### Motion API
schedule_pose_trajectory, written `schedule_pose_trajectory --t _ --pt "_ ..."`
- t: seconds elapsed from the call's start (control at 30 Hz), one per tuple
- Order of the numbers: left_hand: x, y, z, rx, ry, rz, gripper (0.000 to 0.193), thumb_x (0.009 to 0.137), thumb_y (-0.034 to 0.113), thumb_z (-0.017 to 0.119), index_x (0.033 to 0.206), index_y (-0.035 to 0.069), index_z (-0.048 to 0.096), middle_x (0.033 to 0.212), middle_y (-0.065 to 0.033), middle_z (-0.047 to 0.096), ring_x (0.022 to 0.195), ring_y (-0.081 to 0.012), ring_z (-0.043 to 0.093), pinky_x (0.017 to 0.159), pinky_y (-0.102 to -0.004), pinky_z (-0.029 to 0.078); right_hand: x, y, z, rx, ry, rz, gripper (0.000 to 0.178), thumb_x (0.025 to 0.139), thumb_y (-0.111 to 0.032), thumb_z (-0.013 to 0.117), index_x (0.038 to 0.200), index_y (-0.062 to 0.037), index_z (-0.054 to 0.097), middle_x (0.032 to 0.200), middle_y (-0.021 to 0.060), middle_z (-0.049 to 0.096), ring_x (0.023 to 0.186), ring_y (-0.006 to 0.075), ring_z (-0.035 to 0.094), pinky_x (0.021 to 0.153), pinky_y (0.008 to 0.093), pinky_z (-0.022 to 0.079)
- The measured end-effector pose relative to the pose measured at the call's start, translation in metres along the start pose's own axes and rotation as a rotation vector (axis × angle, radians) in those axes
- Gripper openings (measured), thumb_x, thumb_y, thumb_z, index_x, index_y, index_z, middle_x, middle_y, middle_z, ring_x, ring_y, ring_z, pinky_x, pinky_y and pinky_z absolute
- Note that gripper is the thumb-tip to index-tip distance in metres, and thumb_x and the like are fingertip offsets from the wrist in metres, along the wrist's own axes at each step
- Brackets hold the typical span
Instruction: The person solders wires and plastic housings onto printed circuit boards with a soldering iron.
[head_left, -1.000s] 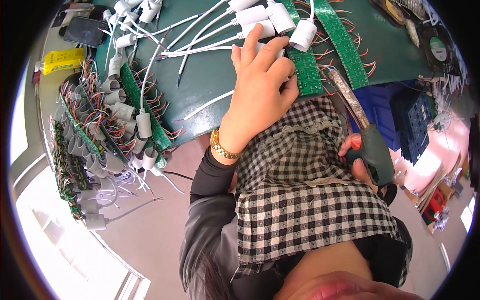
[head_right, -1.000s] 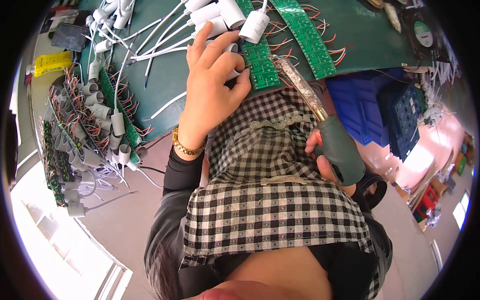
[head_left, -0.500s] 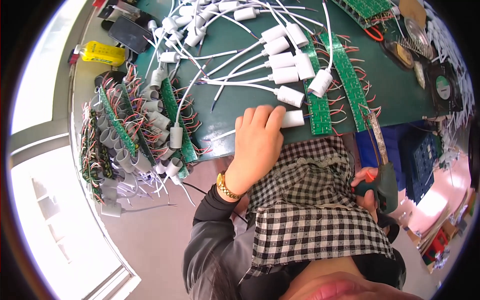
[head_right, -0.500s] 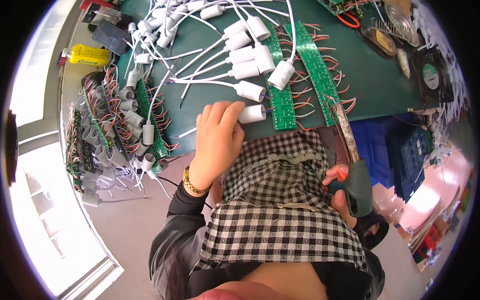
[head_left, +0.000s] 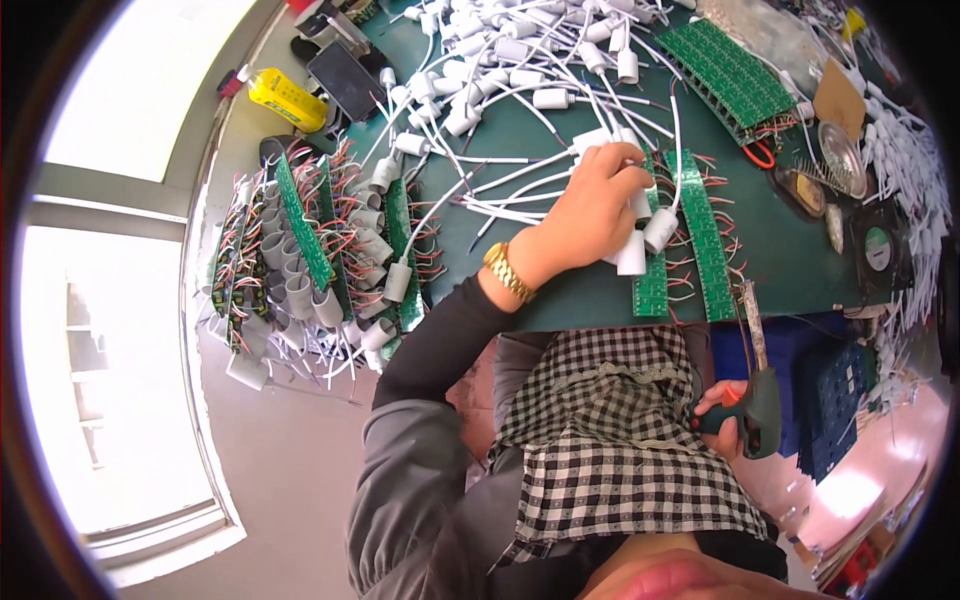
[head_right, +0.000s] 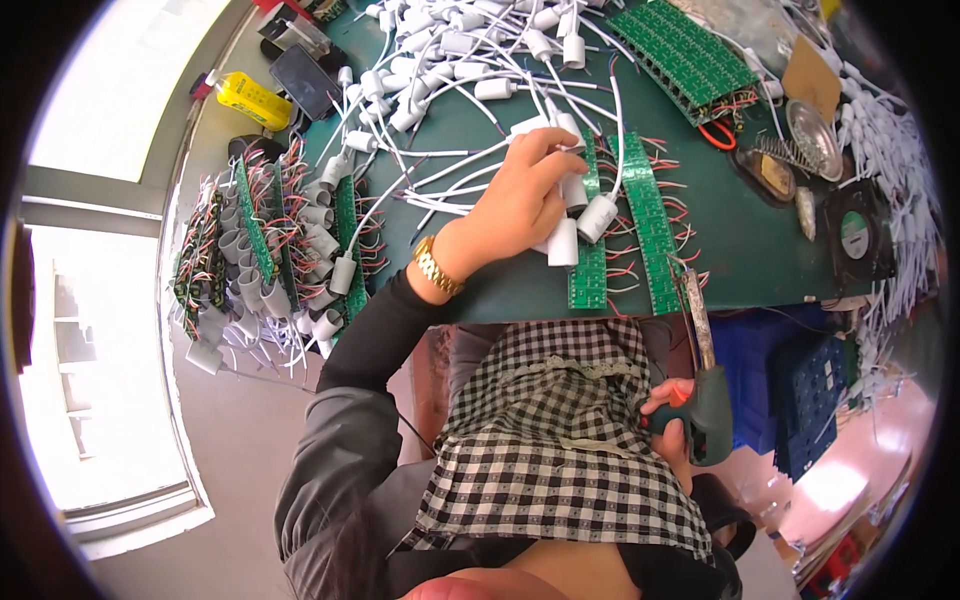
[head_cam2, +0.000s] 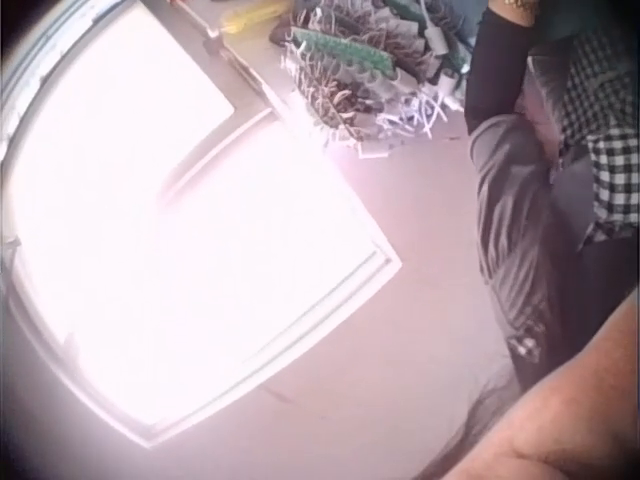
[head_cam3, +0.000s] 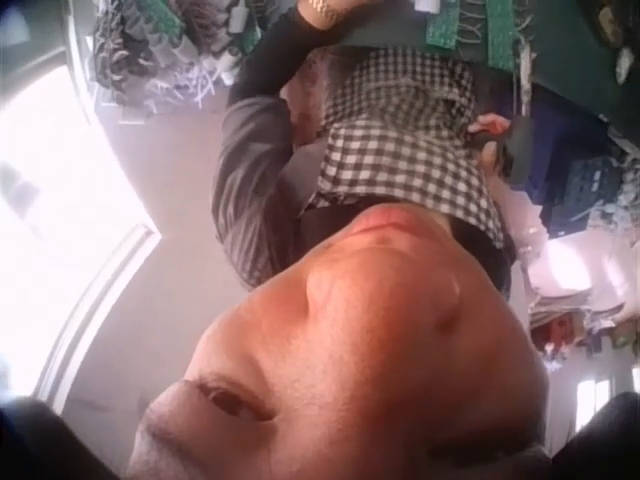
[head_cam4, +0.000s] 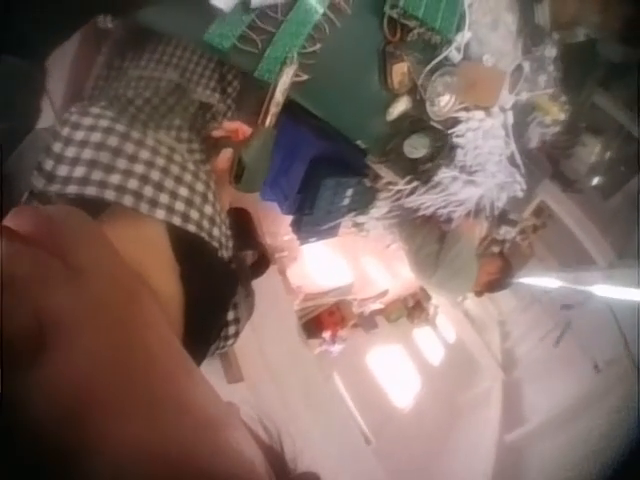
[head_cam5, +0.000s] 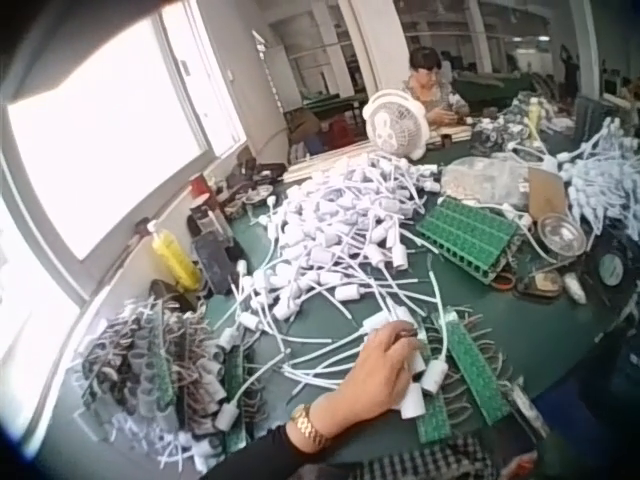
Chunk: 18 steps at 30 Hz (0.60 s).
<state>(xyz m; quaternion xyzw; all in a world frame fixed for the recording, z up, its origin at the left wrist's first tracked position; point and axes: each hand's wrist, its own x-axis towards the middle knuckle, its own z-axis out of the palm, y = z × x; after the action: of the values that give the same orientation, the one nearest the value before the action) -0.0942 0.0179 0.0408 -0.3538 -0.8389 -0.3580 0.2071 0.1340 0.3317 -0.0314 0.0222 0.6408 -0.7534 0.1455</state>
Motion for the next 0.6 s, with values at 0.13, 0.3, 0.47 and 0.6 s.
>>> schedule_pose_trajectory --t 0.13,0.3,0.47,0.6 --pt "0.01 -0.022 -0.022 0.089 0.155 -0.007 0.039 0.063 -0.007 0.052 0.101 0.001 0.054 0.109 -0.0194 0.051 0.103 -0.0383 0.049 0.089 -0.0443 0.042 0.0 0.002 0.0 -0.029 0.121 -0.151 0.047 0.088 -0.029 0.057 0.121 0.0002 0.039 0.104 0.0179 0.051 0.078 0.017 0.058 0.07 0.0303 0.048" --pt "-0.033 -0.117 -0.085 1.008 -0.091 -0.615 0.039 0.081 0.025 0.061 0.118 0.015 0.056 0.12 -0.0211 0.053 0.109 -0.039 0.051 0.086 -0.051 0.043 0.015 -0.007 0.037 0.088 0.094 -0.353 0.036 0.09 -0.03 0.052 0.114 -0.0036 0.048 0.098 0.0104 0.055 0.077 0.0131 0.056 0.064 0.0262 0.047" --pt "-0.019 -0.107 -0.089 0.958 -0.078 -0.99 0.025 0.077 0.03 0.065 0.101 0.023 0.067 0.113 -0.0076 0.053 0.109 -0.0328 0.046 0.084 -0.0522 0.041 0.004 -0.026 0.035 0.017 0.139 -0.403 0.034 0.093 -0.012 0.044 0.126 -0.009 0.046 0.104 0.0105 0.055 0.08 0.0158 0.058 0.072 0.0315 0.048" --pt "-0.018 -0.086 -0.116 1.01 0.305 -0.874 0.017 0.078 0.032 0.065 0.089 0.02 0.07 0.102 -0.005 0.054 0.093 -0.0304 0.05 0.074 -0.0453 0.043 0.004 -0.033 0.039 0.084 0.11 -0.415 0.036 0.093 -0.011 0.043 0.13 -0.0087 0.045 0.104 0.01 0.055 0.081 0.016 0.058 0.076 0.0331 0.047"
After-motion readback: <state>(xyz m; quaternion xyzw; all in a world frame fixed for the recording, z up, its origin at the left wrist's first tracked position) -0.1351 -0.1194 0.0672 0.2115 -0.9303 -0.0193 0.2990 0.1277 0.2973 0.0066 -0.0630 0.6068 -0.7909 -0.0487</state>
